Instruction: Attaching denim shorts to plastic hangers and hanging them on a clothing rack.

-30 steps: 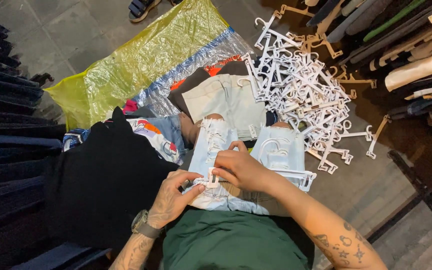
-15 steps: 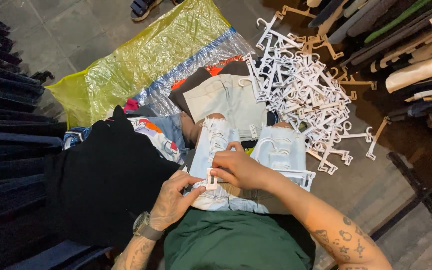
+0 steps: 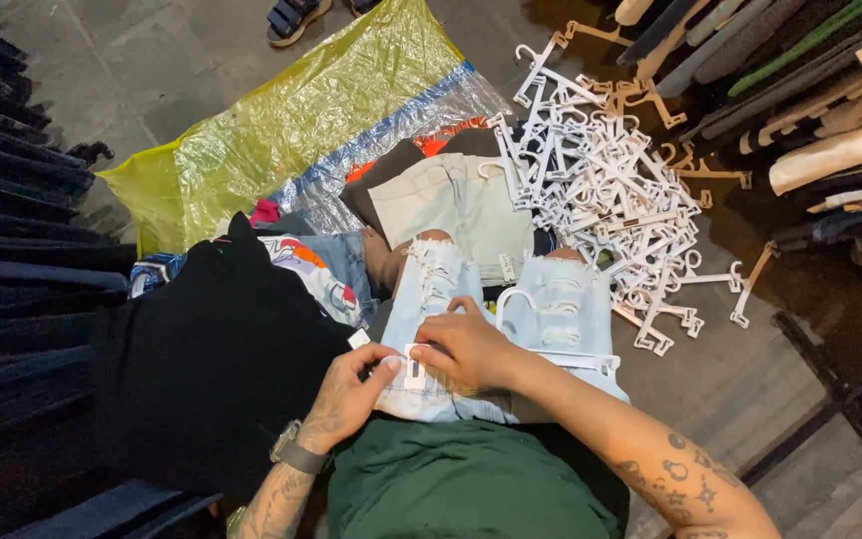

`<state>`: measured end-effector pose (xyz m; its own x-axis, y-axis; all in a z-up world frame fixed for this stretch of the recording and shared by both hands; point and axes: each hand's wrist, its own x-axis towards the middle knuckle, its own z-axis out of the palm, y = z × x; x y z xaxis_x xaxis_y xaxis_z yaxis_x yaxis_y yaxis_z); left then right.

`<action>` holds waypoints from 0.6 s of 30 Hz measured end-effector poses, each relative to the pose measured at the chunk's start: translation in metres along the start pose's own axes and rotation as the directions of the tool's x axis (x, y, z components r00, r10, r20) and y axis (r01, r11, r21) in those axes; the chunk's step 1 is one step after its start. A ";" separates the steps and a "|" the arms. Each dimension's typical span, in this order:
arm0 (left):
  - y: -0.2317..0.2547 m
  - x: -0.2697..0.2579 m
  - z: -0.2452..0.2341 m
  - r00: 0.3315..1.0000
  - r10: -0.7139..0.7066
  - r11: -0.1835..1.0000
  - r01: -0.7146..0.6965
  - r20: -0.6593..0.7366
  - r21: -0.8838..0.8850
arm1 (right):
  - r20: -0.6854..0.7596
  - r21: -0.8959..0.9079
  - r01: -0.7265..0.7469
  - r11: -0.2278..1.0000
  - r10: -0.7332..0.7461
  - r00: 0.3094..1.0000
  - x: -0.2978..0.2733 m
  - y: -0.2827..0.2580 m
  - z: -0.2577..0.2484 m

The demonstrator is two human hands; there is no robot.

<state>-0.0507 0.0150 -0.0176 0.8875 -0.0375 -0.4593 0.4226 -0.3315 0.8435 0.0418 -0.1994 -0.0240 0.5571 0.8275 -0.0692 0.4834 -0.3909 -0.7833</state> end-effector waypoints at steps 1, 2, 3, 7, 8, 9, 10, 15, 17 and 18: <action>0.007 0.000 0.001 1.000 -0.002 1.000 0.002 0.001 0.000 | 0.001 0.002 -0.001 1.000 0.001 1.000 -0.003 0.000 0.006; 0.014 0.002 0.000 1.000 -0.021 0.999 0.020 0.019 0.050 | -0.080 -0.125 0.043 0.991 -0.053 0.995 -0.005 0.001 0.010; 0.022 0.004 0.000 0.999 -0.040 0.994 0.037 0.036 0.100 | -0.152 -0.253 0.076 0.964 -0.117 0.981 -0.007 0.002 0.015; 0.041 0.008 0.001 0.992 0.043 0.994 -0.055 0.120 0.096 | -0.304 -0.285 0.033 0.958 -0.123 0.945 -0.028 0.003 0.027; 0.040 0.009 0.002 0.993 0.035 0.992 -0.048 0.113 0.118 | -0.426 -0.301 0.005 0.954 -0.139 0.894 -0.035 -0.005 0.027; 0.040 0.009 0.003 0.994 0.027 0.989 -0.042 0.106 0.140 | -0.539 -0.314 -0.026 0.949 -0.156 0.827 -0.043 -0.013 0.026; 0.036 0.011 0.006 0.994 0.027 0.990 -0.042 0.105 0.138 | -0.538 -0.315 -0.025 0.949 -0.157 0.828 -0.054 -0.014 0.032; 0.026 0.015 0.026 1.000 0.016 0.988 -0.014 -0.009 0.153 | -0.526 -0.406 -0.103 0.908 -0.140 0.839 -0.085 -0.018 0.045; 0.023 0.012 0.038 0.996 0.061 0.987 -0.051 -0.059 0.153 | -0.515 -0.387 -0.109 0.916 -0.117 0.849 -0.085 -0.021 0.048; 0.024 0.015 0.044 0.986 0.122 0.982 -0.104 -0.116 0.155 | -0.506 -0.380 -0.108 0.919 -0.108 0.856 -0.083 -0.019 0.045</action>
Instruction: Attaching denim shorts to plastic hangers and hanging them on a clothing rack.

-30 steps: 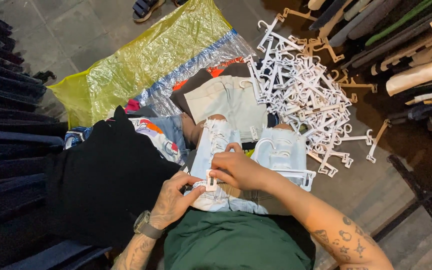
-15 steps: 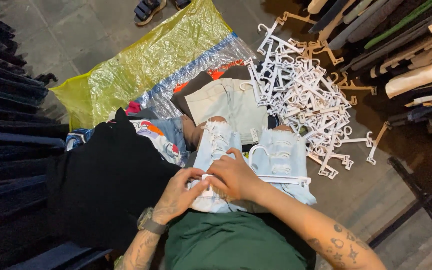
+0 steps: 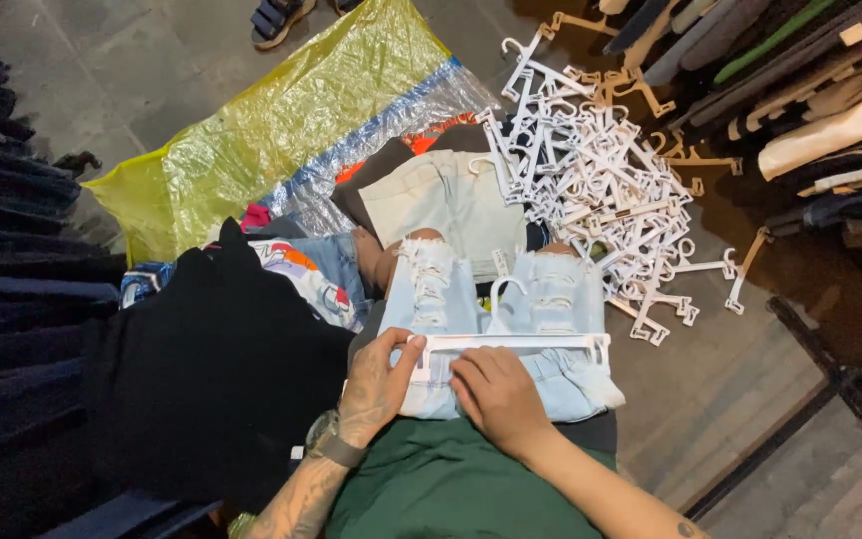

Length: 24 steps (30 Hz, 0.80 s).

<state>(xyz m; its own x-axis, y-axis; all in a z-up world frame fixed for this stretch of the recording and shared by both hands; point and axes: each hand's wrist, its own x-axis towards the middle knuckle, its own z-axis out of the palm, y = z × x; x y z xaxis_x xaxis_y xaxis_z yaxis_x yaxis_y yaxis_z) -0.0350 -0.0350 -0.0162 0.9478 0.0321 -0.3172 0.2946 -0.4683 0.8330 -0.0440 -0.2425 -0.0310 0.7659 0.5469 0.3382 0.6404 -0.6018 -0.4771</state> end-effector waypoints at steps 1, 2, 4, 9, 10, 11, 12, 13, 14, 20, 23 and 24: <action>-0.003 0.004 0.001 1.000 0.006 1.000 -0.006 0.003 0.001 | -0.005 -0.004 -0.002 1.000 0.002 1.000 -0.001 0.000 0.000; -0.007 0.006 0.002 1.000 -0.016 1.000 0.016 0.000 -0.002 | 0.019 0.020 -0.031 0.999 0.031 0.999 -0.002 -0.003 0.001; -0.010 0.008 -0.001 0.999 -0.040 0.999 0.040 -0.001 -0.003 | 0.044 0.045 -0.063 0.997 0.061 0.997 -0.004 -0.003 0.006; -0.006 0.006 -0.008 0.998 0.046 0.998 -0.044 0.048 -0.047 | 0.274 0.022 -0.435 0.900 0.413 0.869 -0.007 0.006 0.034; -0.005 0.004 -0.009 0.998 0.045 0.998 -0.043 0.050 -0.043 | 0.273 0.025 -0.436 0.899 0.414 0.868 -0.009 0.006 0.035; -0.004 0.001 -0.010 0.997 0.065 0.997 -0.064 0.047 -0.033 | 0.309 0.056 -0.492 0.869 0.453 0.836 -0.011 0.005 0.037; -0.003 0.001 -0.010 0.995 0.092 0.996 -0.091 0.044 -0.024 | 0.341 0.082 -0.543 0.836 0.489 0.803 -0.012 0.006 0.039; -0.003 0.003 -0.011 0.994 0.097 0.995 -0.097 0.043 -0.021 | 0.335 0.084 -0.542 0.836 0.489 0.806 -0.014 0.007 0.042; -0.004 0.002 -0.011 0.994 0.100 0.995 -0.100 0.043 -0.006 | 0.344 0.102 -0.569 0.816 0.508 0.790 -0.017 0.008 0.044; -0.006 0.003 -0.013 0.993 0.108 0.994 -0.109 0.045 0.025 | 0.329 0.187 -0.641 0.745 0.567 0.755 -0.025 0.007 0.047; -0.009 0.002 -0.016 0.994 0.108 0.993 -0.109 0.026 0.038 | 0.311 0.226 -0.651 0.724 0.580 0.753 -0.022 0.003 0.041; -0.010 0.004 -0.017 0.994 0.105 0.993 -0.105 0.010 0.051 | 0.312 0.249 -0.664 0.705 0.591 0.744 -0.020 0.002 0.038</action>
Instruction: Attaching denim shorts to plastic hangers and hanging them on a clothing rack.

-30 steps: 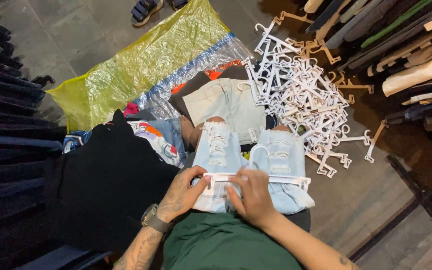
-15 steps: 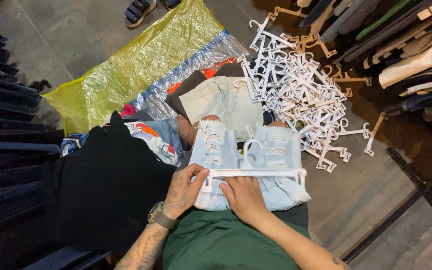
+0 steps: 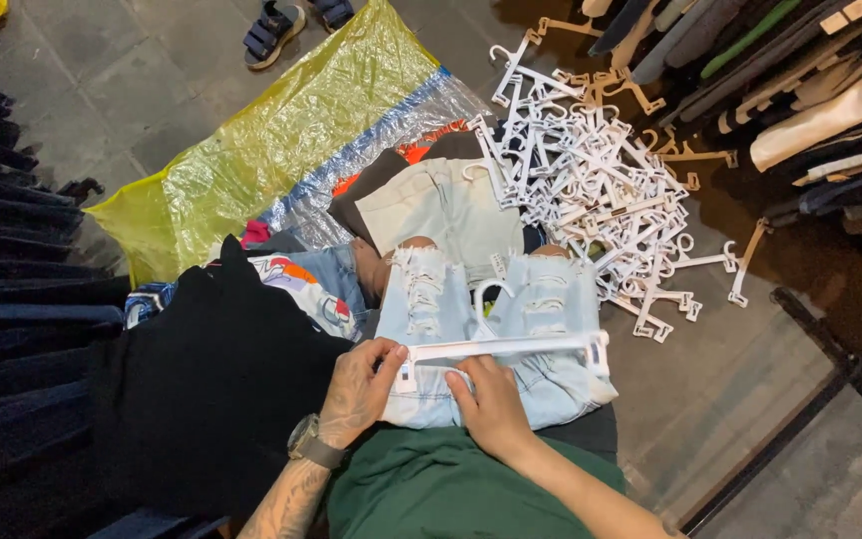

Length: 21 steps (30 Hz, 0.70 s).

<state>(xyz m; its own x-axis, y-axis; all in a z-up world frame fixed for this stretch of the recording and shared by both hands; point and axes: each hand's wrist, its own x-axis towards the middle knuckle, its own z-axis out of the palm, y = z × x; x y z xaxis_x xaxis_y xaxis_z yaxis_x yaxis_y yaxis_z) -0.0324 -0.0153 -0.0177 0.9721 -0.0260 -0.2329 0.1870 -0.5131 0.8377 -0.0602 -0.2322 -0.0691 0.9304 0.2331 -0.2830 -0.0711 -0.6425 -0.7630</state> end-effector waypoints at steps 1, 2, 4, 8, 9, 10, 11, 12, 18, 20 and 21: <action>-0.001 0.001 -0.004 1.000 0.003 1.000 -0.003 0.003 0.002 | -0.004 0.002 -0.002 1.000 0.002 1.000 0.002 0.001 0.002; -0.001 0.001 -0.006 1.000 0.005 1.000 -0.006 0.017 0.011 | -0.005 -0.013 0.014 1.000 -0.014 1.000 0.002 0.003 0.003; -0.005 0.000 -0.007 0.999 0.012 1.000 -0.013 0.041 0.020 | -0.014 -0.026 0.021 0.999 -0.022 1.000 0.003 0.006 0.004; -0.006 0.006 -0.008 0.993 -0.004 0.991 -0.012 0.118 0.132 | 0.151 -0.252 0.149 0.956 -0.114 0.982 -0.007 -0.013 -0.032; -0.005 0.009 -0.012 0.980 -0.074 0.976 0.034 0.183 0.215 | 0.226 -0.290 0.222 0.931 -0.159 0.961 -0.014 -0.023 -0.048; -0.013 0.011 -0.002 0.979 -0.072 0.977 0.029 0.193 0.213 | 0.221 -0.291 0.212 0.933 -0.150 0.964 -0.021 -0.006 -0.053; -0.022 0.013 0.008 0.995 0.025 0.857 -0.072 0.098 0.511 | -0.080 -0.370 0.331 0.868 -0.384 0.920 -0.029 0.010 -0.058; -0.030 0.018 0.017 0.987 0.157 0.637 -0.125 0.031 0.760 | -0.341 -0.487 0.408 0.772 -0.598 0.725 -0.033 0.026 -0.064; 0.101 0.055 0.109 0.851 0.227 0.892 -0.377 0.473 0.250 | -0.394 -0.502 -0.119 0.857 -0.104 0.913 -0.059 0.070 -0.069; 0.095 0.073 0.152 0.783 0.212 0.886 -0.406 0.584 0.224 | -0.351 -0.416 0.022 0.909 -0.183 0.919 -0.065 0.072 -0.064; 0.093 0.081 0.174 0.708 0.188 0.883 -0.425 0.680 0.198 | -0.309 -0.319 0.170 0.932 -0.272 0.912 -0.068 0.073 -0.063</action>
<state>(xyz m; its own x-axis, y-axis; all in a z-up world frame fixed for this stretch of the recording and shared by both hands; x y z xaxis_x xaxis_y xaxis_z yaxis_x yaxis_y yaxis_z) 0.0396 -0.2148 -0.0447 0.6276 -0.6987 -0.3435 -0.2759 -0.6121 0.7411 -0.1065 -0.3406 -0.0691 0.9784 0.1620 0.1288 0.2068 -0.7920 -0.5745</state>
